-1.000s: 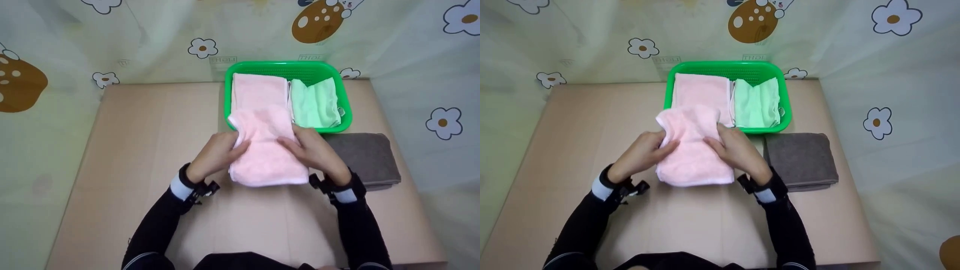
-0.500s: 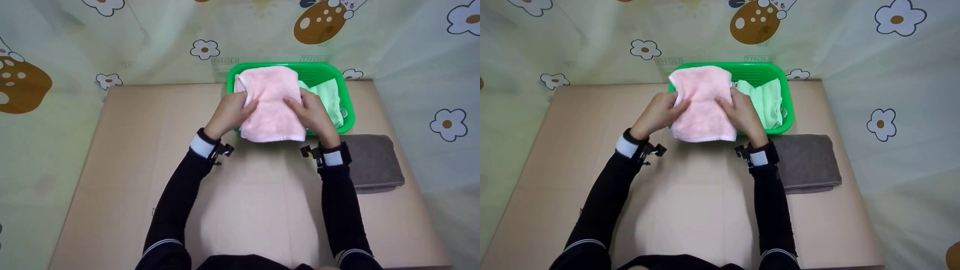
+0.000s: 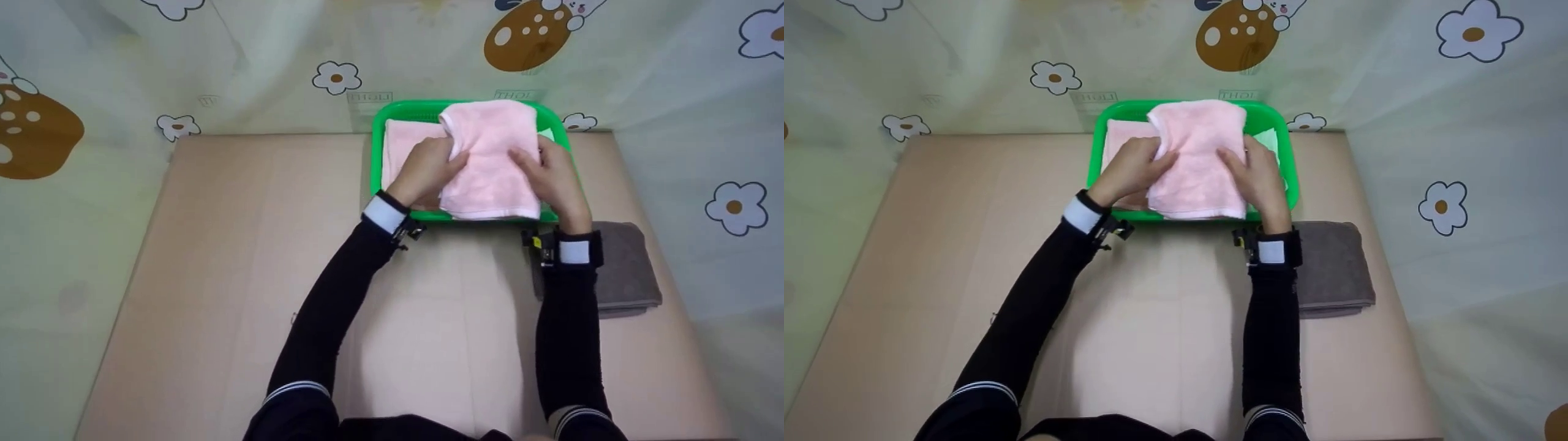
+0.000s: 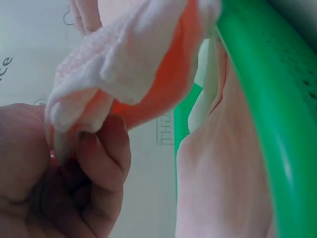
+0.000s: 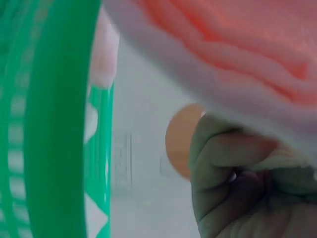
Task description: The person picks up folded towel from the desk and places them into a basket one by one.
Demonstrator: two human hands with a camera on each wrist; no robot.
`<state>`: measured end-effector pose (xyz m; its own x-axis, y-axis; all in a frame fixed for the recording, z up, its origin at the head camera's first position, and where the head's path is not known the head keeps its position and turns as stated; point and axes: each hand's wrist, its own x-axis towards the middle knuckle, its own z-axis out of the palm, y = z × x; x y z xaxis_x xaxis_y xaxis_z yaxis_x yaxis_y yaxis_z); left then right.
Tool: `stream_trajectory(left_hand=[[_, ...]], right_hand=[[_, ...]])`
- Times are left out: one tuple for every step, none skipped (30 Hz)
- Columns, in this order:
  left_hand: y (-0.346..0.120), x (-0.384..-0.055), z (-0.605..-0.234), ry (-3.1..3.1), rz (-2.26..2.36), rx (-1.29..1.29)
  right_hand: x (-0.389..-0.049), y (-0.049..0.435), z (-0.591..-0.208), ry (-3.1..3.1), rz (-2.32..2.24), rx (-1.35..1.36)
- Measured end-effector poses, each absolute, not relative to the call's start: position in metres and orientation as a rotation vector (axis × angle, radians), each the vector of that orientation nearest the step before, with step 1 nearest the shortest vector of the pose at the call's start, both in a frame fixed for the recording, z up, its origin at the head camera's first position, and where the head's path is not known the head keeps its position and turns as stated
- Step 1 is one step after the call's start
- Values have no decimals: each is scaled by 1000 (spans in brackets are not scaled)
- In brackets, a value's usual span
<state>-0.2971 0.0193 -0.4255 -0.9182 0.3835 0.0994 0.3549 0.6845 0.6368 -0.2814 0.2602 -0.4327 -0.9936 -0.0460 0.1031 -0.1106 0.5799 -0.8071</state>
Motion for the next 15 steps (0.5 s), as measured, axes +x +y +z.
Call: stream_trajectory(left_hand=[[25, -299, -426, 2849, 1045, 625], [31, -301, -427, 2850, 1029, 625], [36, -302, -428, 2844, 1021, 621], [41, -303, -429, 2835, 1020, 614], [46, -304, -429, 2829, 1013, 606], [51, -305, -429, 2822, 1006, 601], [56, -305, -430, 2820, 995, 597], [61, -305, -430, 2817, 987, 591], [66, -305, -430, 2820, 970, 592], [70, -305, -430, 2825, 952, 594], [74, -305, -430, 2831, 931, 596], [78, -305, -430, 2838, 910, 598], [82, -305, -431, 2847, 887, 600], [85, -305, -432, 2855, 866, 598], [87, -305, -433, 2866, 845, 591]], right_hand=[[-282, 265, -433, -2735, 1377, 117], [-282, 269, -433, -2736, 1359, 96], [-283, 273, -434, -2738, 1346, 75], [-283, 277, -434, -2745, 1328, 54], [-282, 282, -434, -2746, 1323, 31], [-282, 286, -435, -2746, 1319, 13], [-282, 290, -435, -2747, 1307, -2], [-282, 294, -436, -2752, 1294, -22], [-281, 297, -436, -2759, 1287, -44], [-281, 301, -436, -2766, 1279, -64], [-281, 304, -437, -2773, 1269, -85], [-281, 306, -437, -2781, 1250, -104], [-281, 308, -438, -2793, 1235, -126], [-281, 310, -439, -2805, 1228, -147], [-282, 311, -440, -2811, 1221, -158]])
